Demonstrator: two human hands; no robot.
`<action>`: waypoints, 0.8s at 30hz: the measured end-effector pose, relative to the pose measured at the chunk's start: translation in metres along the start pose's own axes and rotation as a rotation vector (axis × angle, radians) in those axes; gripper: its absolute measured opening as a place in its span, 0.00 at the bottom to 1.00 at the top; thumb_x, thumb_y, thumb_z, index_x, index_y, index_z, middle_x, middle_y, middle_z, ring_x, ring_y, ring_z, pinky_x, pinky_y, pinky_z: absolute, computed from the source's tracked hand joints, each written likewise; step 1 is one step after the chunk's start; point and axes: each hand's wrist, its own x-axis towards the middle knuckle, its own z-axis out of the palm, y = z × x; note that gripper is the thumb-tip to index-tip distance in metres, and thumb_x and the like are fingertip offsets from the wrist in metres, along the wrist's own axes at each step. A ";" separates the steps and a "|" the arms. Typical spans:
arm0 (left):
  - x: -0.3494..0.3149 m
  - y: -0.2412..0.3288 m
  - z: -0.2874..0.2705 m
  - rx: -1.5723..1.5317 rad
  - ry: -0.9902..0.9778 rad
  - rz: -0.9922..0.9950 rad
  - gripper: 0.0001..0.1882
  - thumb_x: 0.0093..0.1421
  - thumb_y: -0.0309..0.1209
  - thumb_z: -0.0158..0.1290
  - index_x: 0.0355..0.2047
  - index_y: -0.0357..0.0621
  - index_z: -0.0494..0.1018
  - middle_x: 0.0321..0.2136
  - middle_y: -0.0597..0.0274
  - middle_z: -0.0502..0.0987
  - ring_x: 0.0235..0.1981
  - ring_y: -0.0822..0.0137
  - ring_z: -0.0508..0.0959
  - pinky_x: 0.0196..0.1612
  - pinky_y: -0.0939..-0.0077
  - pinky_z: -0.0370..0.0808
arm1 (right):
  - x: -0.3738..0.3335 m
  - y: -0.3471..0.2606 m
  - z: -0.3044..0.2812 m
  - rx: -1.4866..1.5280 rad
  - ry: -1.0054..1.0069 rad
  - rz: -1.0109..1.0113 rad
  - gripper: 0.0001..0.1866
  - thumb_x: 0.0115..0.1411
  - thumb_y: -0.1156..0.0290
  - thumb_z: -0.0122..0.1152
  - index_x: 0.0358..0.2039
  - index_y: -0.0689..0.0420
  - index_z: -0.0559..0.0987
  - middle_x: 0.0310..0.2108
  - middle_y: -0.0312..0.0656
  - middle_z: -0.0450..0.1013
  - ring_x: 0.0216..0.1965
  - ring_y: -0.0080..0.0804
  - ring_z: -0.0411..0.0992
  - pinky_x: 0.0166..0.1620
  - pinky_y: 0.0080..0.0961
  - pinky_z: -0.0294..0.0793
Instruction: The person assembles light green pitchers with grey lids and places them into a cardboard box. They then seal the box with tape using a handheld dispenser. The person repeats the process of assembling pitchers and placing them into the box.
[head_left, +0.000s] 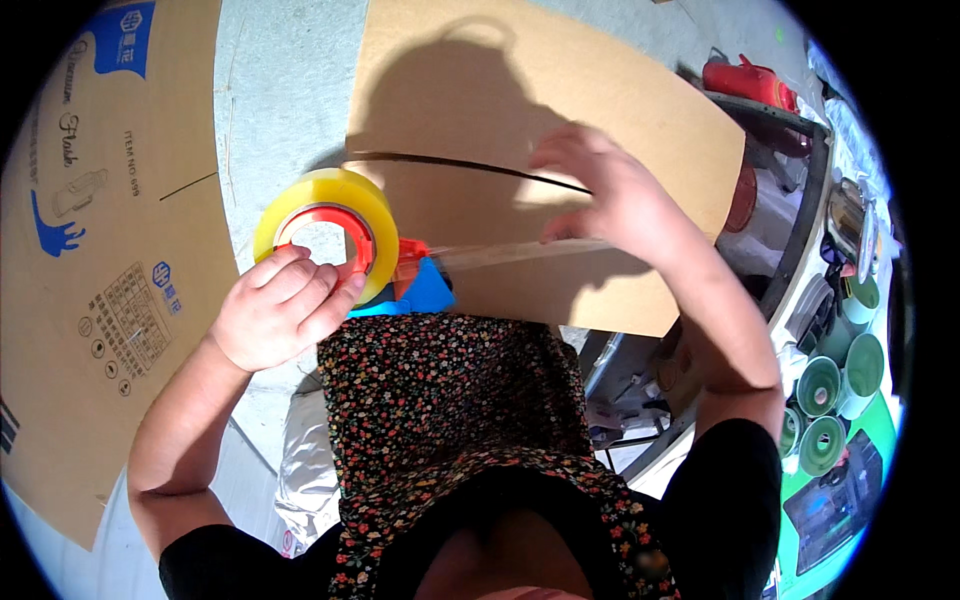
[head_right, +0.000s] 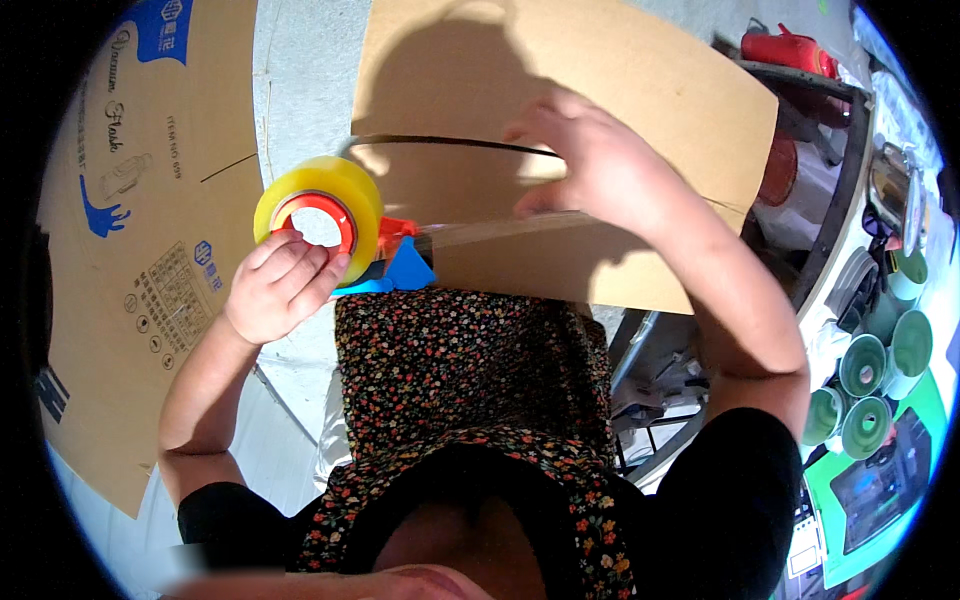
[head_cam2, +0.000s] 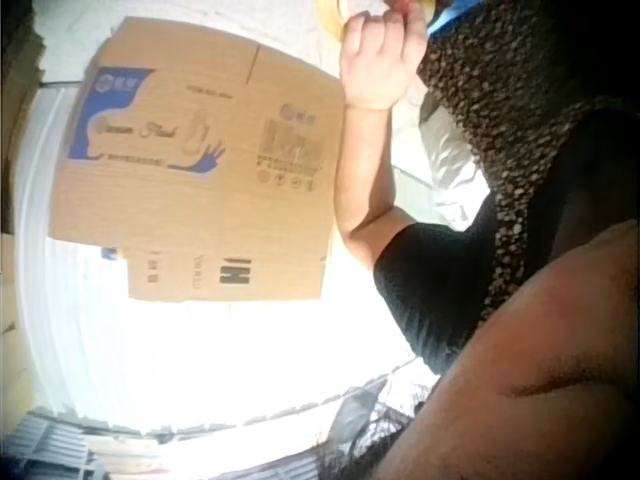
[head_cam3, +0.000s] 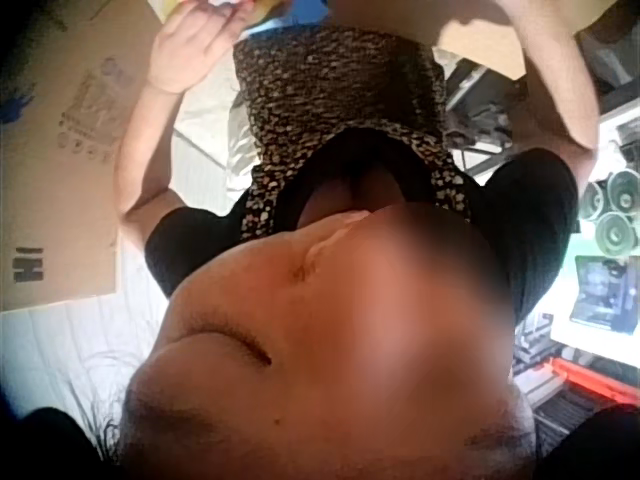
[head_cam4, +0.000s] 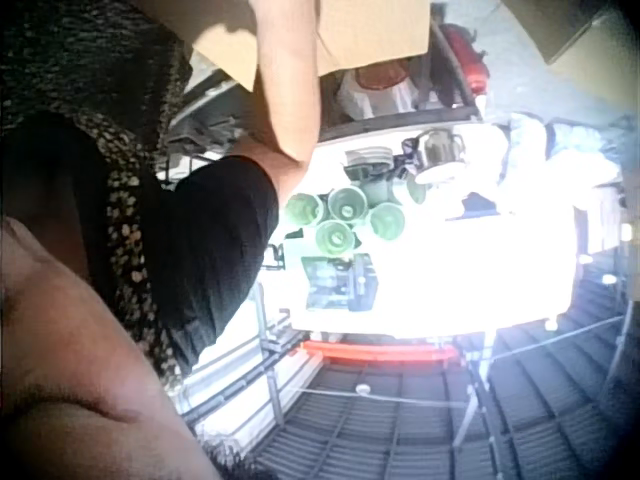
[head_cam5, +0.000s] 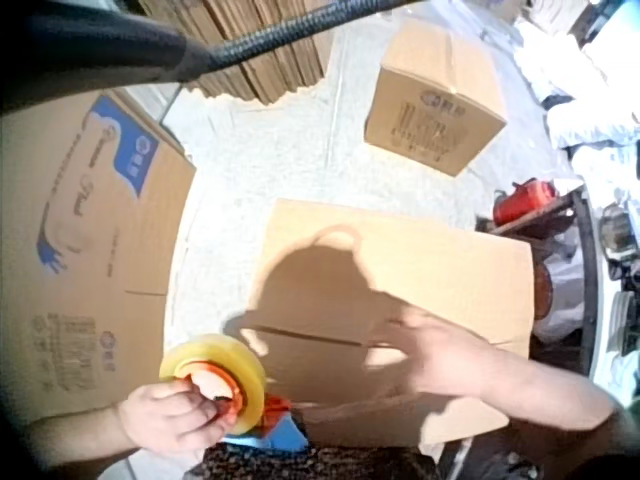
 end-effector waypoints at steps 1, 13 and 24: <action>-0.003 0.000 0.002 -0.004 0.001 0.000 0.17 0.46 0.28 0.52 0.39 0.46 0.71 0.27 0.69 0.71 0.31 0.70 0.71 0.44 0.72 0.71 | -0.002 -0.009 -0.008 -0.103 0.139 -0.064 0.23 0.41 0.53 0.69 0.29 0.57 0.73 0.37 0.39 0.68 0.42 0.37 0.68 0.51 0.35 0.66; -0.006 -0.008 0.000 -0.015 0.011 0.008 0.17 0.45 0.28 0.53 0.39 0.45 0.72 0.26 0.68 0.70 0.33 0.68 0.71 0.43 0.72 0.70 | -0.028 -0.042 -0.012 -0.397 0.690 -0.476 0.28 0.34 0.46 0.69 0.26 0.51 0.67 0.31 0.33 0.62 0.39 0.34 0.66 0.56 0.51 0.60; -0.013 -0.010 0.005 -0.078 0.023 -0.023 0.20 0.45 0.28 0.49 0.42 0.43 0.70 0.27 0.67 0.69 0.32 0.66 0.70 0.45 0.70 0.70 | -0.030 -0.041 -0.001 -0.360 0.724 -0.331 0.25 0.33 0.46 0.69 0.20 0.48 0.66 0.30 0.33 0.61 0.38 0.35 0.66 0.56 0.47 0.60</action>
